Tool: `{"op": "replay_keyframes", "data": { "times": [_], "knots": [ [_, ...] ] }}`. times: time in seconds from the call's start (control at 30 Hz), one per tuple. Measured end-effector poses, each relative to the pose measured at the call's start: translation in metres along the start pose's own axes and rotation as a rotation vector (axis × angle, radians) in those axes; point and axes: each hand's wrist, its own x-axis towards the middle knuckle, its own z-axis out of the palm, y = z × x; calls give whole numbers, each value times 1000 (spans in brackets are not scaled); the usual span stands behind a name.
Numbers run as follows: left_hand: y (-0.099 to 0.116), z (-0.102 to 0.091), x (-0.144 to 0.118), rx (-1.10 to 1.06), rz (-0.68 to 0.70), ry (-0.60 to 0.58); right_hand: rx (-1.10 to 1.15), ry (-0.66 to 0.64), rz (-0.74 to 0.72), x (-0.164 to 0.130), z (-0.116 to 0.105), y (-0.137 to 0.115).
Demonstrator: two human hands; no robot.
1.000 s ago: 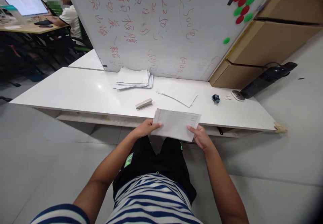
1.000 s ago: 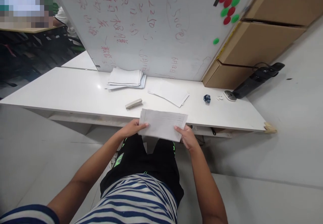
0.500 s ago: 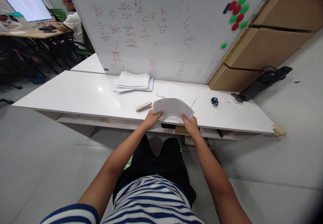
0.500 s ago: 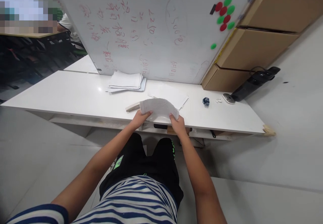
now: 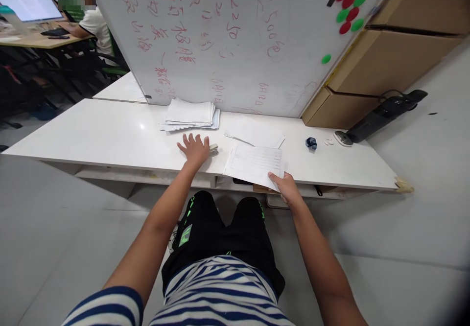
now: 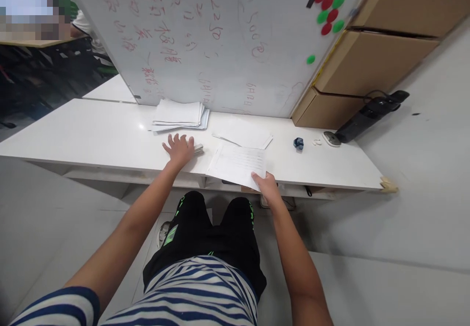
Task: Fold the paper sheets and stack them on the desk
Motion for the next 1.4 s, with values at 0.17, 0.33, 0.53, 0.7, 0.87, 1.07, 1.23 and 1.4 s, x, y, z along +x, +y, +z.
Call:
{"op": "replay_keyframes", "data": {
  "times": [0.17,0.33,0.53,0.7,0.87,1.07,1.23,1.4],
  "knots": [
    [-10,7,10,36,174,-90,-46,-113,14,20,17,-25],
    [-15,7,14,19,250,-174,-23,-143,0,32,26,-35],
    [-20,7,18,-10,251,-219,13,-167,19,32,21,-33],
    [-22,9,20,-33,283,-215,12,-168,27,33,23,-29],
    [-25,10,22,-69,271,-215,-23,-161,48,34,23,-23],
    [-26,11,22,-106,281,-205,-8,-196,65,35,25,-18],
    [-24,10,21,-78,278,-227,-18,-226,47,36,34,-24],
    [-22,8,20,-57,276,-254,-27,-287,48,39,45,-27]
  ]
}}
